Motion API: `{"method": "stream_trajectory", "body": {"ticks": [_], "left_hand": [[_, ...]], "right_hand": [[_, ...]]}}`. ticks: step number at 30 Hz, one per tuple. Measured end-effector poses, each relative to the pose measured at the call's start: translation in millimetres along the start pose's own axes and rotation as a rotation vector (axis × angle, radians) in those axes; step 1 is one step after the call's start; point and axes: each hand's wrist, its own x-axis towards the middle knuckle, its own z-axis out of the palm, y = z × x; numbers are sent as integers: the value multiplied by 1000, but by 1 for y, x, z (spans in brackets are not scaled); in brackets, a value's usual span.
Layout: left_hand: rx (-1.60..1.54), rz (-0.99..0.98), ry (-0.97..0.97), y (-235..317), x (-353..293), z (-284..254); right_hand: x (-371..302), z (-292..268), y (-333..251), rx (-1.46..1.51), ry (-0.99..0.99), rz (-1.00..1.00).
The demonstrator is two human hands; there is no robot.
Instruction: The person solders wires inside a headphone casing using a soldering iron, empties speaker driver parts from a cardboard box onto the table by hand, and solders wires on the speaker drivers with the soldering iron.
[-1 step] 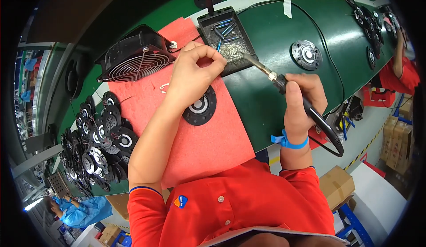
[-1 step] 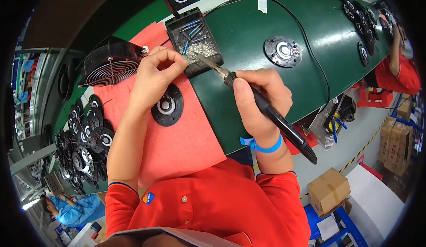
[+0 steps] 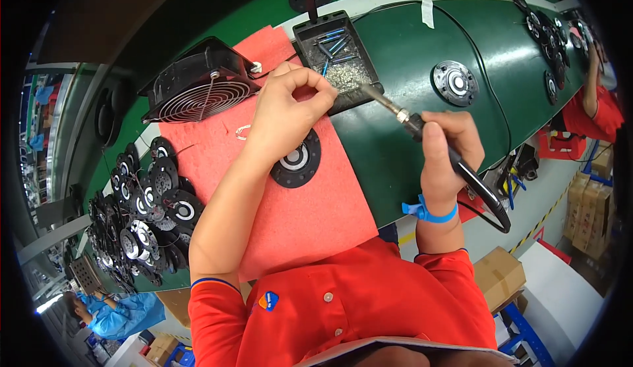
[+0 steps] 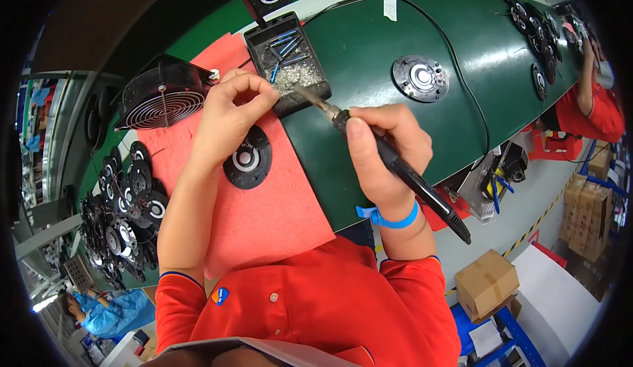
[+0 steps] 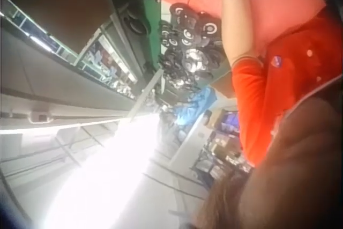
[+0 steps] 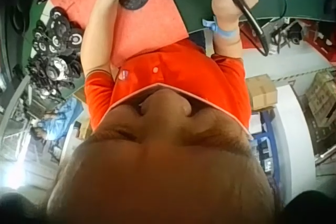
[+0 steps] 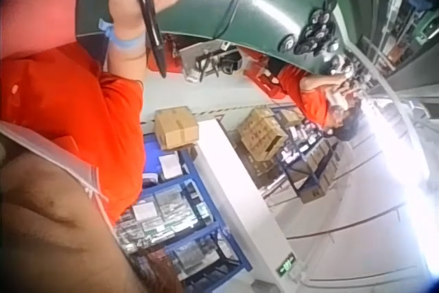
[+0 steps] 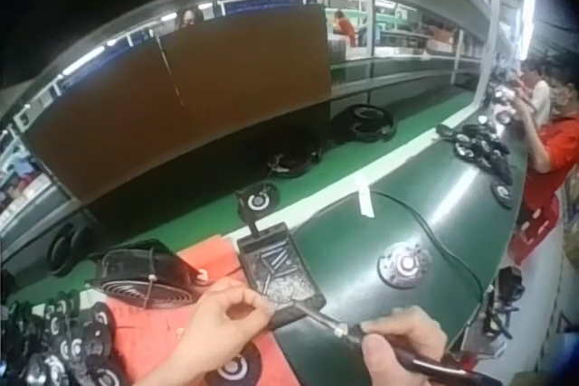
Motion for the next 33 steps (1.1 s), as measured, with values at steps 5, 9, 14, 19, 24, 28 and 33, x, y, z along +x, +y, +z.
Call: {"method": "stream_trajectory", "body": {"ticks": [5,9,14,19,24,28,33], "left_hand": [[-72,-49,-34,-1,2,-4],[-123,-97,-63,2,2,-4],[-71,-79,-63,-3,1,-2],[-127,-132,-45,-1,1,-1],[-101,-121,-39,-2,1,0],[-119,-123,-32,-3,1,0],[-117,-140,-38,-3,1,0]], "right_hand": [[0,6,-3,-40,-123,78],[-1,5,-1,-69,-85,64],[1,8,-2,-62,-109,80],[2,8,-1,-75,-120,69],[2,9,-2,-89,-136,63],[3,8,2,-74,-124,42],[3,9,1,-75,-124,61]]}}
